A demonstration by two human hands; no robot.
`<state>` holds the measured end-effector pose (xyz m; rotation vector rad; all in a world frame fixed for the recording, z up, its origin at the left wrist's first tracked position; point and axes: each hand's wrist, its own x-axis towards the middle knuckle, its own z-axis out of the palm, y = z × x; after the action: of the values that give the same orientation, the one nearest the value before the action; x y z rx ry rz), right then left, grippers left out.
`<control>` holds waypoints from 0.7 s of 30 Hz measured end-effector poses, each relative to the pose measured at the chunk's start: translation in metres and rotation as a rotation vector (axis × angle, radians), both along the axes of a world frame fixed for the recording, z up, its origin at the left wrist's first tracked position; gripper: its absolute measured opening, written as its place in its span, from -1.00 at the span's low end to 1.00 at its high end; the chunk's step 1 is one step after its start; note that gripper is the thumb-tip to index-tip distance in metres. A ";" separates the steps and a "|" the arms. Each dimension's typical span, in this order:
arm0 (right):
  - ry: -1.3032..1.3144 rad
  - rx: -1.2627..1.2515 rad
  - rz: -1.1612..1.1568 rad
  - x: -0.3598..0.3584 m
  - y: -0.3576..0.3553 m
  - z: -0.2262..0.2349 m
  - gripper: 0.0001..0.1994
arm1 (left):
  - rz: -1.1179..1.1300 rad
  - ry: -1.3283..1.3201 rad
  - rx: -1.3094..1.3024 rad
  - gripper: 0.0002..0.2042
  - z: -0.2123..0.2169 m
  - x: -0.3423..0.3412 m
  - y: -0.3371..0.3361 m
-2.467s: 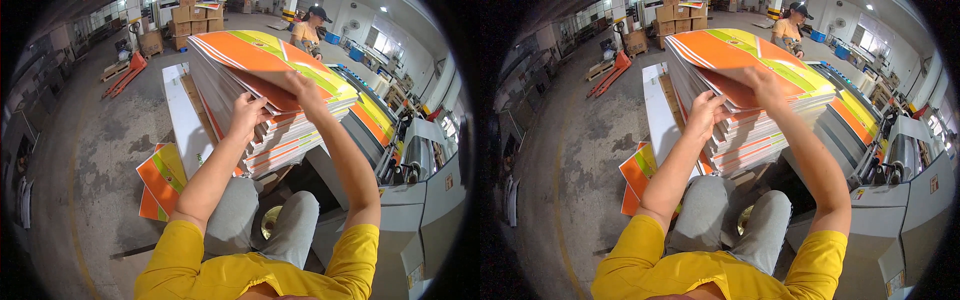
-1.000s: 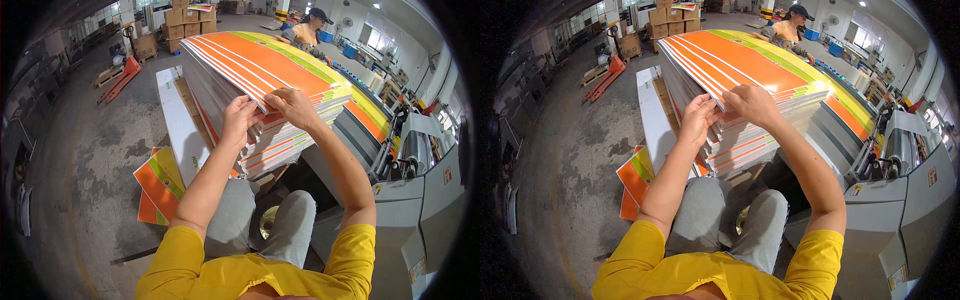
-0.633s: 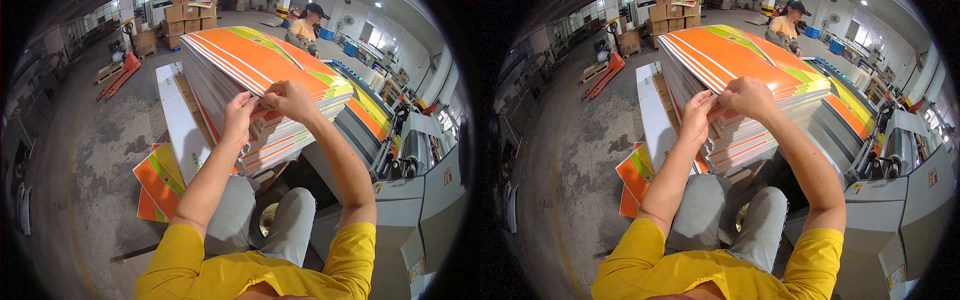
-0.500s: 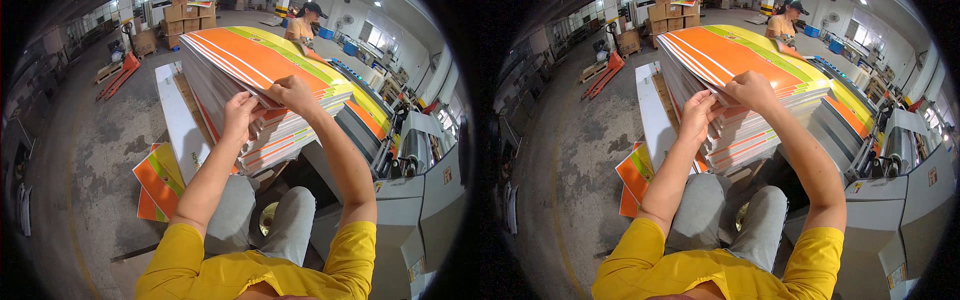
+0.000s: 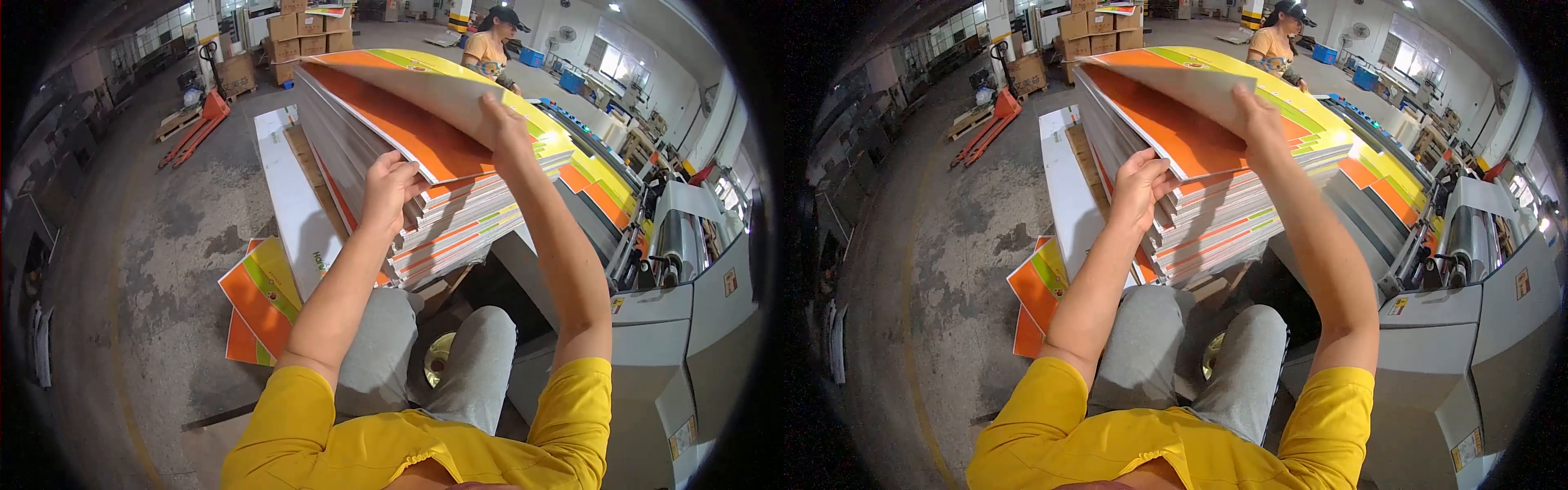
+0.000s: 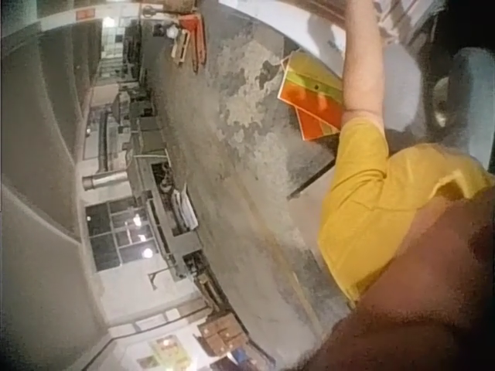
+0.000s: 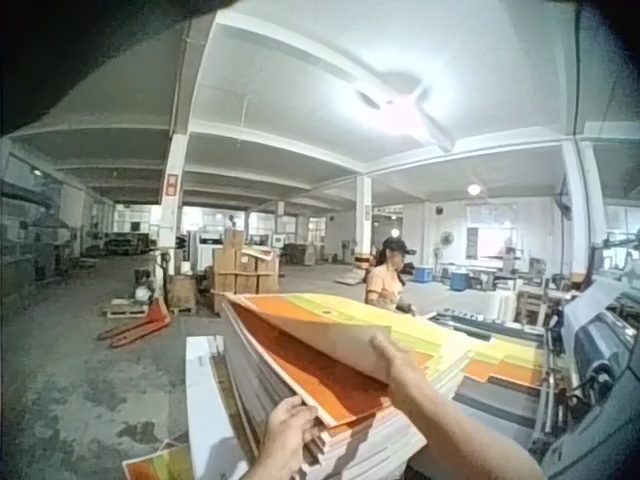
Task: Counting and sorting a stack of large printed paper sheets in an industrial setting.
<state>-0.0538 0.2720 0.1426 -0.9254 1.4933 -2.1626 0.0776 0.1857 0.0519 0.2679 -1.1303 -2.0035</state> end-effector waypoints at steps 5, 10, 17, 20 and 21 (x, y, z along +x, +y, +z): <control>0.966 0.306 -0.166 -0.004 0.012 -0.022 -0.74 | -0.066 0.035 -0.022 -0.79 0.001 -0.003 0.006; 1.123 0.345 -0.035 -0.002 0.014 -0.037 -0.80 | -0.037 -0.004 -0.008 -0.82 0.001 0.000 0.004; 1.068 0.601 -0.041 0.011 0.019 -0.023 -0.72 | -0.047 0.038 -0.021 -0.80 0.004 0.002 0.010; 1.082 0.563 -0.055 0.020 0.017 -0.018 -0.65 | -0.034 0.034 -0.028 -0.80 0.005 0.002 0.012; 1.156 0.578 -0.079 0.029 0.018 -0.013 -0.66 | -0.015 0.014 -0.042 -0.81 0.004 0.003 0.011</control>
<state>-0.0245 0.2899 0.1292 -2.0086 2.4348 -0.9893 0.0807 0.1964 0.0562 0.2243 -1.1681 -1.9895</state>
